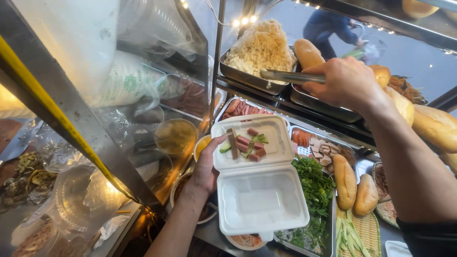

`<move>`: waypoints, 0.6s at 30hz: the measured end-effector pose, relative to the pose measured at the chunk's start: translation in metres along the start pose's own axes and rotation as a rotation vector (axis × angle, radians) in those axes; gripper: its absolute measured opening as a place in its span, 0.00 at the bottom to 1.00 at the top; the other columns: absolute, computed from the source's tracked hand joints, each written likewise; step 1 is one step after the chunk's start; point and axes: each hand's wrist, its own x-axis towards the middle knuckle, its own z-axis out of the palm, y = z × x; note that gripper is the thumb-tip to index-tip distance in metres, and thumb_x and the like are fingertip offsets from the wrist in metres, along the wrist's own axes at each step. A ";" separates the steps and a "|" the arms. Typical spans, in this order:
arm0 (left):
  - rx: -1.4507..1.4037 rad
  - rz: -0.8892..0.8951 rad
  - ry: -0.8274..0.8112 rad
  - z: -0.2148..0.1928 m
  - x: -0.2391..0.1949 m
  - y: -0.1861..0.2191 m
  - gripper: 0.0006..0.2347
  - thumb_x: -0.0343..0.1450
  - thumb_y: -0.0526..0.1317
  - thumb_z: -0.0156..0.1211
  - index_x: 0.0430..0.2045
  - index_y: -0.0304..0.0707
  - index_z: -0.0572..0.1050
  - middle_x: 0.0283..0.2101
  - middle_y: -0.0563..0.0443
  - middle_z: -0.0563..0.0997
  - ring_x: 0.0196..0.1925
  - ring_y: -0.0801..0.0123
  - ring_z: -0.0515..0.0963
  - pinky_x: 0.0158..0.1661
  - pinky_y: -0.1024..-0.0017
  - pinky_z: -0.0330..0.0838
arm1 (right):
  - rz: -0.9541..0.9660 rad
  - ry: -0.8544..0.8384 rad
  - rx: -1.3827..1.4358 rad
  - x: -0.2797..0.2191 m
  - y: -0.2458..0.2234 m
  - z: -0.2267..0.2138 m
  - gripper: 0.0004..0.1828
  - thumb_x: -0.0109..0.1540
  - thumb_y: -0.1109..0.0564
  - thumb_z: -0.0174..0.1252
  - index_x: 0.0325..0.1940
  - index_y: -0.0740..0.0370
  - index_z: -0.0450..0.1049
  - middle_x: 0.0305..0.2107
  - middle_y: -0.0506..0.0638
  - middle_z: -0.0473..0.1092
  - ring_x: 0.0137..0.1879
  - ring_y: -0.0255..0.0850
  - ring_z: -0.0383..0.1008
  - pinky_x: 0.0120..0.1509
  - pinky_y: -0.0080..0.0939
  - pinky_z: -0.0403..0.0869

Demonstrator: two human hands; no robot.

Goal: Preparing and packing food into styrofoam boxes using tongs and scissors at a food stall.

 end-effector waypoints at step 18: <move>0.075 -0.029 0.100 0.011 0.020 -0.006 0.20 0.70 0.46 0.59 0.56 0.43 0.76 0.54 0.44 0.82 0.55 0.57 0.80 0.58 0.60 0.72 | 0.078 0.167 0.256 -0.046 0.062 0.002 0.23 0.65 0.39 0.64 0.64 0.38 0.81 0.19 0.56 0.76 0.27 0.47 0.68 0.37 0.48 0.67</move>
